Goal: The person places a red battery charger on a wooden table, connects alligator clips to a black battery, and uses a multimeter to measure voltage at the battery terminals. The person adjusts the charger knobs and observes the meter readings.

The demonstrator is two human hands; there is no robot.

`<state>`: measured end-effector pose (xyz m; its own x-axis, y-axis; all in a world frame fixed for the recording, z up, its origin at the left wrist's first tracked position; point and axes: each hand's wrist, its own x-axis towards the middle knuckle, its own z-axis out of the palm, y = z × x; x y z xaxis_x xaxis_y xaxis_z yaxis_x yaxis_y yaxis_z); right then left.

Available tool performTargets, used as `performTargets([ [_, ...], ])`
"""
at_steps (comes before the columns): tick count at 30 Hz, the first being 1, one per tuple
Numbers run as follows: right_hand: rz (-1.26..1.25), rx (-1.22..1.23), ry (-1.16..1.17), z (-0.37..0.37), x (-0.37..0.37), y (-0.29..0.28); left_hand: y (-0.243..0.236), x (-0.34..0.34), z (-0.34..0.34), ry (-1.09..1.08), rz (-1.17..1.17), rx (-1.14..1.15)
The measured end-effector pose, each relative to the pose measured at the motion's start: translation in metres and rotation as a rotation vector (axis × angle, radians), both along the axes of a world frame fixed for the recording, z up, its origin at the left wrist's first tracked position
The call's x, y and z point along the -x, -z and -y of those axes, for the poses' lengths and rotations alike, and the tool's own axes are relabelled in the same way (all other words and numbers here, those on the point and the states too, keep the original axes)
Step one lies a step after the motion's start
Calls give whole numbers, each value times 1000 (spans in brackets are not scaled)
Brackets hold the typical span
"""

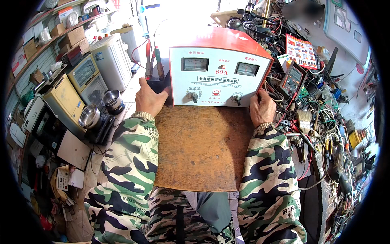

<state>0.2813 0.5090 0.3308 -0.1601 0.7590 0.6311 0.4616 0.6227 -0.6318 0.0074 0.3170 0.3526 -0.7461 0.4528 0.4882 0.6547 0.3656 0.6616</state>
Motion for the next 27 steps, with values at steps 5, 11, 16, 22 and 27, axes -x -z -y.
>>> performTargets([
  [5,-12,-11,-19,0,-1,-1,-2,-4,0,-33,-14,20],
  [11,-16,-12,-5,-2,0,3,0,0,-1,-18,2,25],
  [16,-16,0,-16,-1,0,1,0,0,0,-10,-20,6],
  [22,-8,1,-5,-1,-1,0,-3,-5,0,-22,9,18],
  [27,1,-9,-2,-1,0,2,-2,-4,-2,-26,13,6],
])
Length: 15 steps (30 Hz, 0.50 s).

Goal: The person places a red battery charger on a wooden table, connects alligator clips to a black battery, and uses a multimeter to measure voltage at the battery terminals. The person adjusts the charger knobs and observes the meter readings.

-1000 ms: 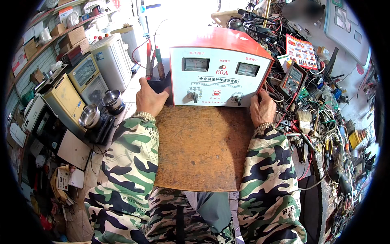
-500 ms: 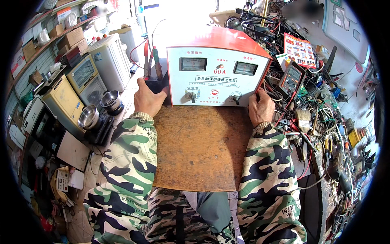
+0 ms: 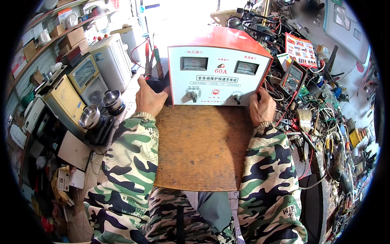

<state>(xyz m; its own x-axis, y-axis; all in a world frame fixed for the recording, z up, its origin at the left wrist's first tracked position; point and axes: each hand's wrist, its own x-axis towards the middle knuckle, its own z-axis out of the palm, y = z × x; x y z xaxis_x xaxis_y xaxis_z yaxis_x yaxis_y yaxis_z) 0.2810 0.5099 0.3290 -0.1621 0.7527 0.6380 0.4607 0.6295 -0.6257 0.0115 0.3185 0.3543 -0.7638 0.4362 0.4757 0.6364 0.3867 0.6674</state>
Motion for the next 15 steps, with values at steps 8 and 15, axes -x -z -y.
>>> performTargets([
  [8,-5,-29,-13,0,-2,-2,-12,-11,7,-55,26,91],
  [15,-5,-21,-1,3,0,-4,-23,-45,61,-90,18,160],
])
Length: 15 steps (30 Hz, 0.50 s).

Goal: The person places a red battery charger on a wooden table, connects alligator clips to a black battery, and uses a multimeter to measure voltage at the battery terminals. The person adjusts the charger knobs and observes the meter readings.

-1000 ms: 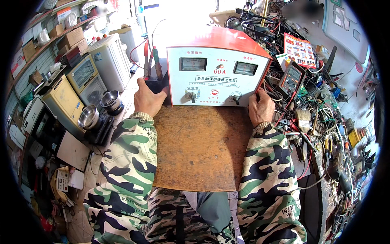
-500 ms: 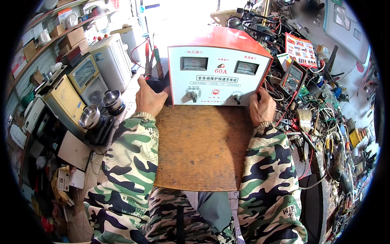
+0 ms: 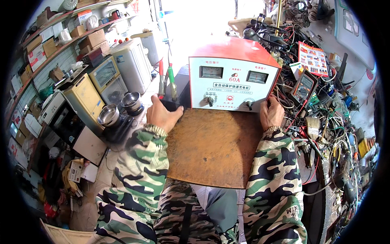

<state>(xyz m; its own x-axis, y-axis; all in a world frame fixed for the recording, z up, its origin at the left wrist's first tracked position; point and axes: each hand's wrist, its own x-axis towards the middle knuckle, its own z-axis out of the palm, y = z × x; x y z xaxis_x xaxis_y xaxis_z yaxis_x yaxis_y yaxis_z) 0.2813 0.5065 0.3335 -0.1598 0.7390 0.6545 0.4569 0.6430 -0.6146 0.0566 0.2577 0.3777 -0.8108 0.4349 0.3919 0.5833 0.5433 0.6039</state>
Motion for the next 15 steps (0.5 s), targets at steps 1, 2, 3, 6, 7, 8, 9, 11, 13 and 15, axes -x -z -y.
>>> performTargets([
  [1,4,-13,-4,0,0,0,-5,-10,11,-8,77,23],
  [2,4,-27,-17,1,3,-1,-1,-15,23,-16,51,11],
  [3,18,-27,-13,2,6,0,1,-22,37,-23,15,2],
  [6,33,-15,6,-3,-3,1,6,-47,52,37,1,-6],
  [7,38,58,-6,-3,-3,-1,5,-55,61,28,5,23],
  [8,17,3,-13,-3,-2,2,1,-67,69,17,7,53],
  [9,28,1,1,-3,-3,2,7,-74,75,32,-56,29],
  [11,37,-7,11,-3,-3,2,5,-86,88,70,-65,82],
  [13,36,-19,8,-5,-1,4,7,-91,99,108,-85,60],
  [15,58,38,16,-1,-2,-2,13,-85,108,183,-142,11],
])
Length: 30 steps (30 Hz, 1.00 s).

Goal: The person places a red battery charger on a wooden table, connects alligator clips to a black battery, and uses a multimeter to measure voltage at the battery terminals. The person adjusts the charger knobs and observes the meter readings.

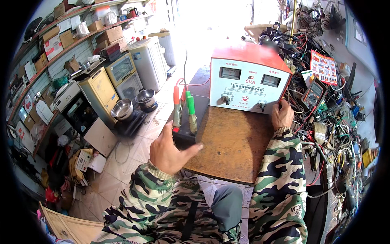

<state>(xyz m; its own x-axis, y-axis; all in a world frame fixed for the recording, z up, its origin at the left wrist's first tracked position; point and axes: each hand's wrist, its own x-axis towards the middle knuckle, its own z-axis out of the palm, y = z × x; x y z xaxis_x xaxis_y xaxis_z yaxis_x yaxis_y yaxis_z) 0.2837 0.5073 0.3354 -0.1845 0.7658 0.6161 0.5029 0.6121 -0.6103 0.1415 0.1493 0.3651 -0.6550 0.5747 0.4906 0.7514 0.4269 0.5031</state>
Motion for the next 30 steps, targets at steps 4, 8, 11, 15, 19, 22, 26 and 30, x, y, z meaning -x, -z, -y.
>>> performTargets([
  [4,-32,-145,40,7,-8,-14,1,53,-5,354,487,-533],
  [8,-320,-219,-164,44,3,-33,-27,84,-19,519,711,-595],
  [11,-268,187,-608,104,21,-59,-36,94,-27,713,838,-538],
  [15,-40,475,-998,145,44,-95,-42,99,-44,791,838,-387],
  [19,74,541,-1281,170,93,-105,-56,101,-15,740,823,-376],
  [22,113,654,-1269,150,86,-103,-50,101,-50,908,839,-293],
  [26,126,684,-1314,154,99,-106,-48,112,-40,829,782,-311],
  [30,115,738,-1311,146,97,-108,-54,106,-48,860,869,-335],
])
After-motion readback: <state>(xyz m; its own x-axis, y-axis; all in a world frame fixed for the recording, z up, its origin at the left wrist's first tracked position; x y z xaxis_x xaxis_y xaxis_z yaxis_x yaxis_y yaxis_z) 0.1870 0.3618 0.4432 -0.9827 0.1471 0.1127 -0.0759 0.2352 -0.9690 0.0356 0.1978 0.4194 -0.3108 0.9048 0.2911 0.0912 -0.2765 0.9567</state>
